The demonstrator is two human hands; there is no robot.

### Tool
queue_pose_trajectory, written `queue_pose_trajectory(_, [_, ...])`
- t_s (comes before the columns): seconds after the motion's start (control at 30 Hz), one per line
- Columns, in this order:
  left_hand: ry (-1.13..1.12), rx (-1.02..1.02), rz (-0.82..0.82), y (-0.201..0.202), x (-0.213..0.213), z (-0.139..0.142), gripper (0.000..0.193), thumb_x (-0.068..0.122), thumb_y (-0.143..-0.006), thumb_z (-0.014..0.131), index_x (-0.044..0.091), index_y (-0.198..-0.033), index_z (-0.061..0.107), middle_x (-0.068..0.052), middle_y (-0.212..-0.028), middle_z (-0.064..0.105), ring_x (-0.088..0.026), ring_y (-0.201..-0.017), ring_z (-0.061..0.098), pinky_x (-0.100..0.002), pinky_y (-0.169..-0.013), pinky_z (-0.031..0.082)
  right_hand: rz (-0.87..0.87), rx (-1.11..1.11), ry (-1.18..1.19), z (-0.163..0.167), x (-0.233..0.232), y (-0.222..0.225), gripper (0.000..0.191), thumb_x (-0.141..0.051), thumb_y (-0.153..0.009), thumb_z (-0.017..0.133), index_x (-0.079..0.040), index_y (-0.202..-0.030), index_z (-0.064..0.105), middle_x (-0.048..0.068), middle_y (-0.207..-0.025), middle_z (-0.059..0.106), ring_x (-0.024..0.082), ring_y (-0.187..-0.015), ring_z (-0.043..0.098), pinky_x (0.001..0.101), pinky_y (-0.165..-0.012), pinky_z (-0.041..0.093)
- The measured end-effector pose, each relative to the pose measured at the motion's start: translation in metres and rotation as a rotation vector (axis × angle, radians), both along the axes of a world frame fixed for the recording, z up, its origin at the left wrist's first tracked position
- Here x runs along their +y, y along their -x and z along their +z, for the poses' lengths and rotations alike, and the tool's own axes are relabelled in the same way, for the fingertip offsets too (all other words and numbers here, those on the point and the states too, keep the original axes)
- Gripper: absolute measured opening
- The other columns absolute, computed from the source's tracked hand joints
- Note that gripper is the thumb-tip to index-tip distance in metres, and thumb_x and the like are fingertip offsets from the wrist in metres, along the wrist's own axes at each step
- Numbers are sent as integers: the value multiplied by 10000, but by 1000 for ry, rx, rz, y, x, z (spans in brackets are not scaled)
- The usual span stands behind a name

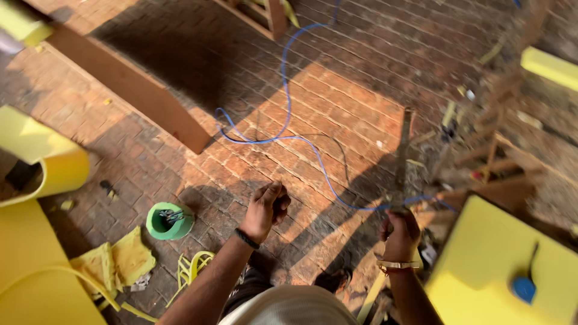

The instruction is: The person measures a wooden board with a metal ruler, then uses a pneumatic nail gun to attach a long yellow foam strip to the board's edge. The person presses the foam along the board to secure it.

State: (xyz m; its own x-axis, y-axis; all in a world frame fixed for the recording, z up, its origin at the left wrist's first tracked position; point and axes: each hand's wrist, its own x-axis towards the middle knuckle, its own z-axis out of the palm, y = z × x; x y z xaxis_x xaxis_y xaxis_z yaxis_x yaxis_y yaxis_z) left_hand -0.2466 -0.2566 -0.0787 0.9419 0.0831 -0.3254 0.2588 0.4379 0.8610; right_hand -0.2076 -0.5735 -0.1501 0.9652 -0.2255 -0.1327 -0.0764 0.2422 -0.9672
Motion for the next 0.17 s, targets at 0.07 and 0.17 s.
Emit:
queue_pose_trajectory(0.07, [-7, 40, 70, 21, 61, -11, 377, 412, -1080, 465, 146, -812, 466, 3, -664, 473, -113, -489, 384, -291, -418, 330, 147, 135, 113, 17, 73, -28, 155, -202, -959, 549, -89, -864, 597, 2, -576, 486, 123, -393, 393, 286, -373, 284])
queue_pose_trajectory(0.17, [56, 66, 216, 50, 129, -29, 413, 438, -1065, 501, 133, -790, 457, -4, -651, 465, -118, -478, 366, -287, -406, 305, 388, 63, 91, 45, 178, -45, 221, -257, -963, 575, -59, -870, 607, 10, -560, 475, 114, -416, 400, 282, -394, 307])
